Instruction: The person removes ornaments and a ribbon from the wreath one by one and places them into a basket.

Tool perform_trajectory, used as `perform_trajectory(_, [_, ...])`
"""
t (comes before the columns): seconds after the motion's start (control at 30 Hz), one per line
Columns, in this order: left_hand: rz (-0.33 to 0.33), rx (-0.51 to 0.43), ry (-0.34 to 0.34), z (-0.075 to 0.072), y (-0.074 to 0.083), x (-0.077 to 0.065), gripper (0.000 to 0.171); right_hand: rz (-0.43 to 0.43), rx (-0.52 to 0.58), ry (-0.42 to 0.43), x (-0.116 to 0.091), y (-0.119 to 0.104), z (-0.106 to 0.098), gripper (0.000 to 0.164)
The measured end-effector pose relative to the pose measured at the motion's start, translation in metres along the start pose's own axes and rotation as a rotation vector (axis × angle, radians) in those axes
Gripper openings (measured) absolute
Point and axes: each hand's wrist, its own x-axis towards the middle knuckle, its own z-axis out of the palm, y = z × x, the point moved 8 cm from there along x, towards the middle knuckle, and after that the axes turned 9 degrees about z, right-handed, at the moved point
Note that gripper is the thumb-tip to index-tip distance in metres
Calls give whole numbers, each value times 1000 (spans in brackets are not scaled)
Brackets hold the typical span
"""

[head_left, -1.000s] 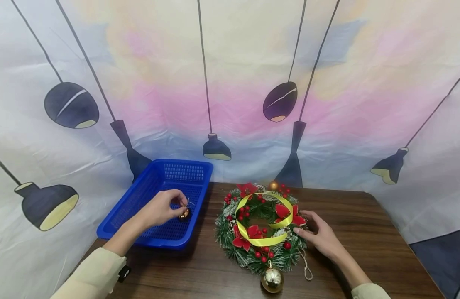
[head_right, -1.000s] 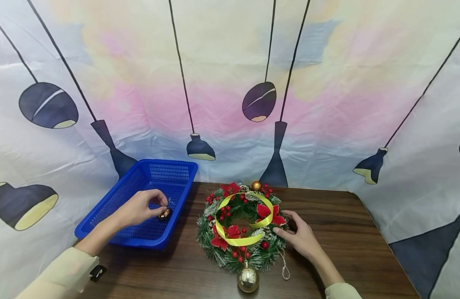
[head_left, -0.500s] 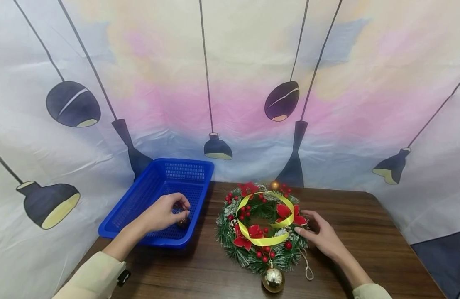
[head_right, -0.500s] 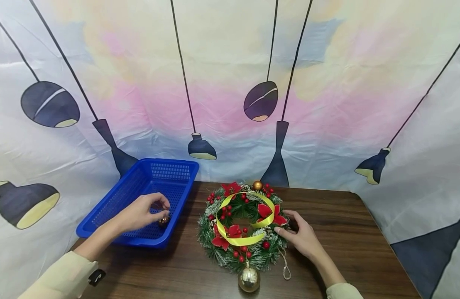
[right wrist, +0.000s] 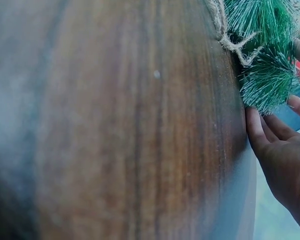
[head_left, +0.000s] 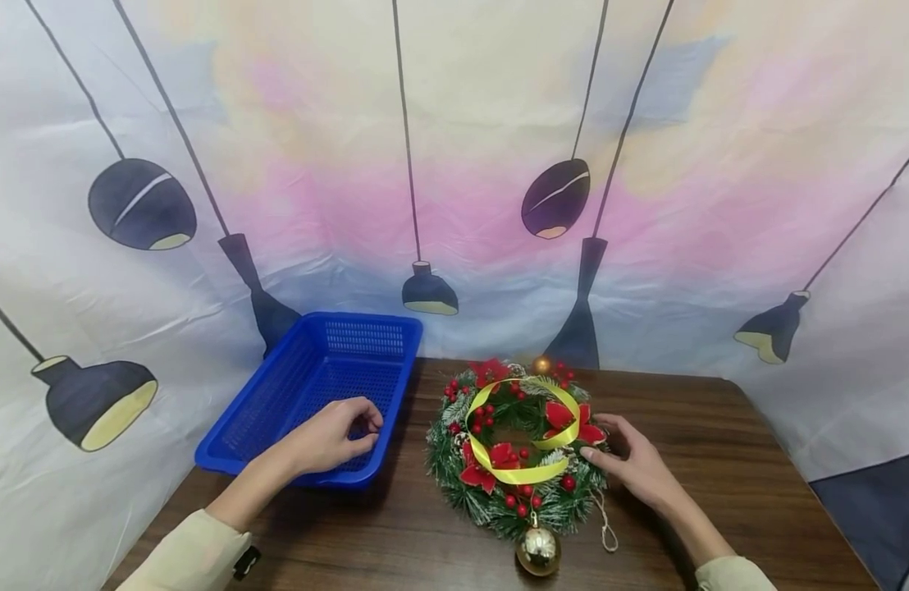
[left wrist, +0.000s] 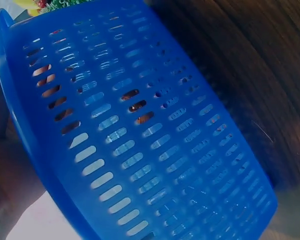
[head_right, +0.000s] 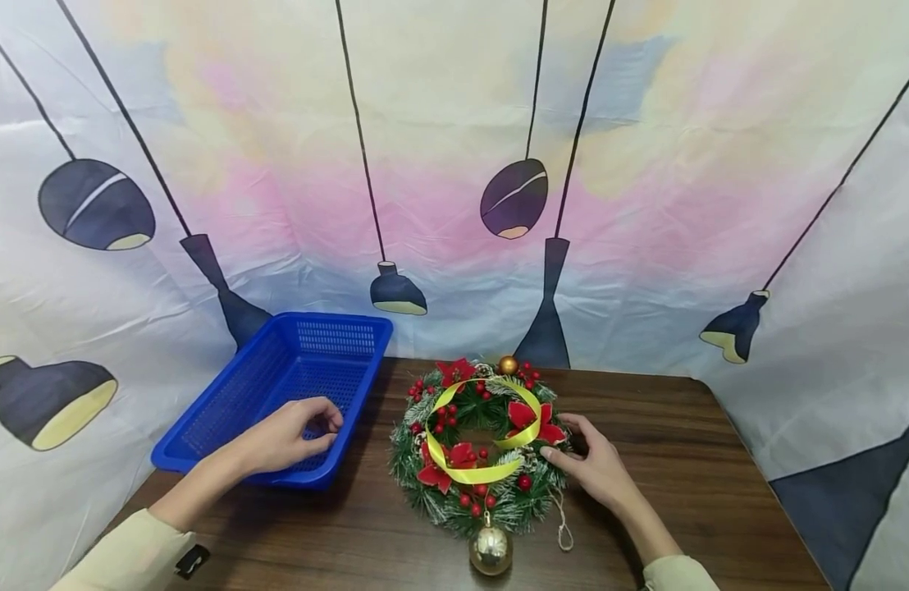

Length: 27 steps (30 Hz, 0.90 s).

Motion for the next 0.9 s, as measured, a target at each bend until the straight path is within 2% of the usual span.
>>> perform_trajectory(0.13, [8,22,15,-1,3,4,11,3,-5,-5,1,0,1,70])
perform_trajectory(0.23, [20,50,49,-6,13,11,12,-2,-10,-3,0,-1,1,70])
perform_trajectory(0.3, [50,64,76,-10,27,16,12,-5,-12,1,0,-1,0,69])
perform_trajectory(0.4, [126,73,84,-8,58,25,14,-6,-13,5,-1,-1,-1,69])
perform_trajectory(0.47, [185,63,54,1,84,29,17,-5,-13,5,-1,-1,-1,69])
perform_trajectory(0.57, [265,28,-25,21,122,33,22,-4,-10,5,0,-1,-2,69])
perform_trajectory(0.67, [358,-9,-90,40,153,35,24,-5,-9,2,0,-1,-1,69])
perform_trajectory(0.77, [451,-33,-144,56,175,38,24,0,-14,-2,1,-1,-1,69])
perform_trajectory(0.9, [513,-56,-233,83,186,41,28,10,-27,0,1,-1,-1,70])
